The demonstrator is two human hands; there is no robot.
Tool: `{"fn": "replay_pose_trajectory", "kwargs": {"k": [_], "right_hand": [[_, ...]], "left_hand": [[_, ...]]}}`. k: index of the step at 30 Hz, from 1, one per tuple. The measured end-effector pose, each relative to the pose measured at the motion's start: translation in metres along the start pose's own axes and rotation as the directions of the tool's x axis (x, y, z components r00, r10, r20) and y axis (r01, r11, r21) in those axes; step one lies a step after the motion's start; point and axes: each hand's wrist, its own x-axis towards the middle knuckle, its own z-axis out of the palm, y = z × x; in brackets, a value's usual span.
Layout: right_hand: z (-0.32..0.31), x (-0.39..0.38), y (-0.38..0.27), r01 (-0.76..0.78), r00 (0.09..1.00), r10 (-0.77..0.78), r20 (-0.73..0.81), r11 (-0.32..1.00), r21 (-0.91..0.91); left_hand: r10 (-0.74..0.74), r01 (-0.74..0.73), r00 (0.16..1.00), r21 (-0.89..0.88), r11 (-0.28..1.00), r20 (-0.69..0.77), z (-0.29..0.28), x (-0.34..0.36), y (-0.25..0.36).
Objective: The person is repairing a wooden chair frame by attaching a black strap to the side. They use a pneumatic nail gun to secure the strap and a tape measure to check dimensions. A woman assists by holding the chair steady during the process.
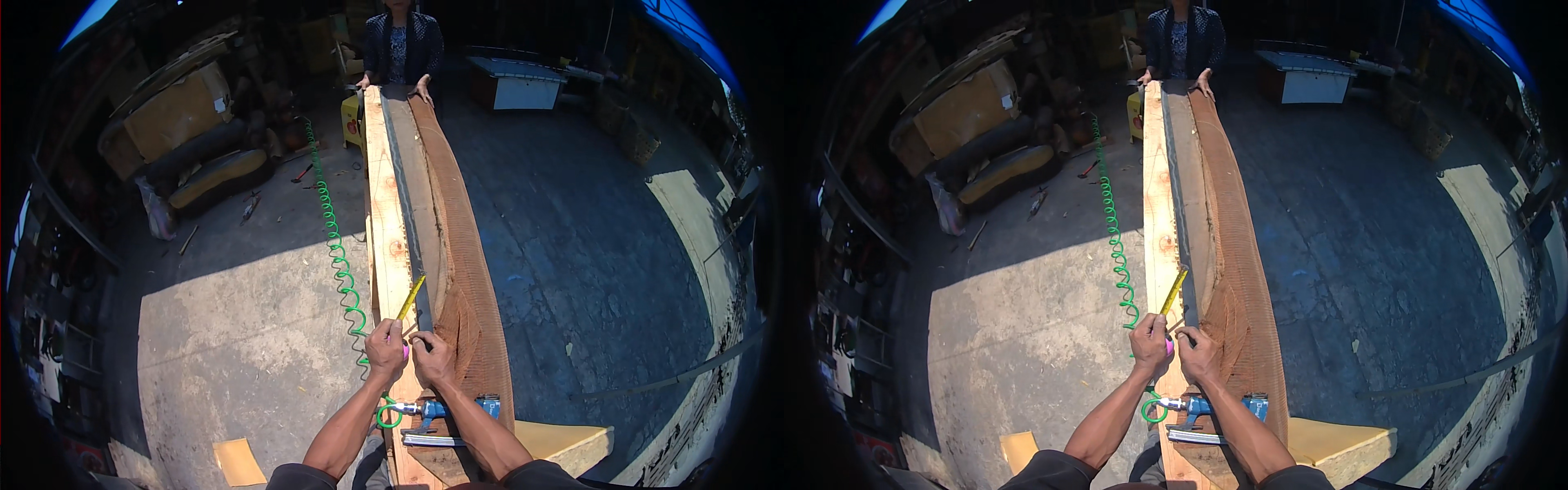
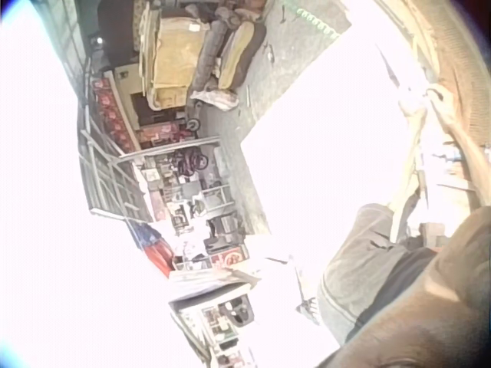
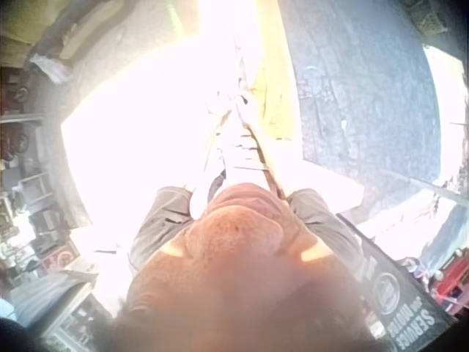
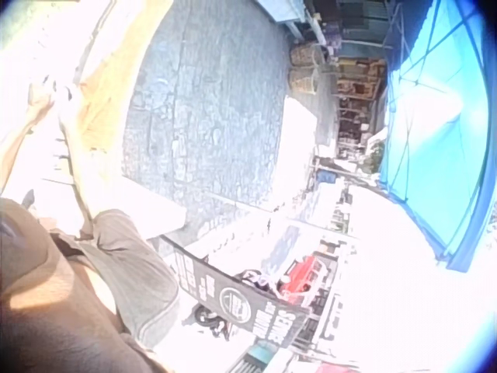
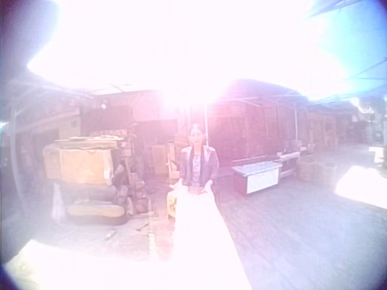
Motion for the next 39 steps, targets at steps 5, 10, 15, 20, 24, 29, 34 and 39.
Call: {"fn": "replay_pose_trajectory", "kwargs": {"k": [5, 10, 15, 20, 24, 29, 34, 39], "right_hand": [[0.005, -0.005, 0.003, 0.04, 0.999, -0.04, 0.001, 0.999, -0.031], [-0.013, -0.001, 0.019, 0.006, 0.999, -0.008, -0.034, 0.997, -0.075], [0.014, -0.01, 0.001, -0.015, 0.998, 0.014, 0.057, 1.0, 0.023], [-0.015, -0.001, 0.007, 0.002, 0.999, -0.006, -0.048, 0.998, -0.066], [0.009, -0.002, 0.0, 0.04, 0.999, -0.04, 0.024, 0.999, 0.006], [-0.002, 0.003, 0.011, -0.002, 1.0, 0.002, 0.012, 1.0, -0.002], [-0.003, -0.004, -0.001, -0.053, 0.998, 0.054, 0.027, 0.998, -0.024], [0.0, -0.008, -0.006, -0.079, 0.996, 0.079, 0.051, 0.997, -0.013]], "left_hand": [[-0.292, 0.242, 0.942, 0.269, 0.932, 0.165, -0.003, 0.076, 0.025], [0.327, -0.344, 0.797, 0.064, 0.937, -0.507, -0.054, 0.302, 0.288], [0.462, -0.335, 0.843, 0.402, 0.852, -0.277, -0.129, 0.498, 0.168], [-0.156, 0.171, 0.985, 0.379, 0.909, -0.069, -0.039, 0.313, 0.171], [-0.48, 0.57, 0.821, 0.42, 0.706, -0.308, -0.118, 0.314, 0.078], [-0.049, 0.423, 0.616, 0.277, 0.863, -0.786, -0.333, 0.478, 0.195], [0.013, 0.235, 0.548, 0.169, 0.957, -0.836, -0.494, 0.493, 0.208], [-0.397, 0.407, 0.567, -0.173, 0.897, -0.722, -0.528, 0.456, 0.031]]}}
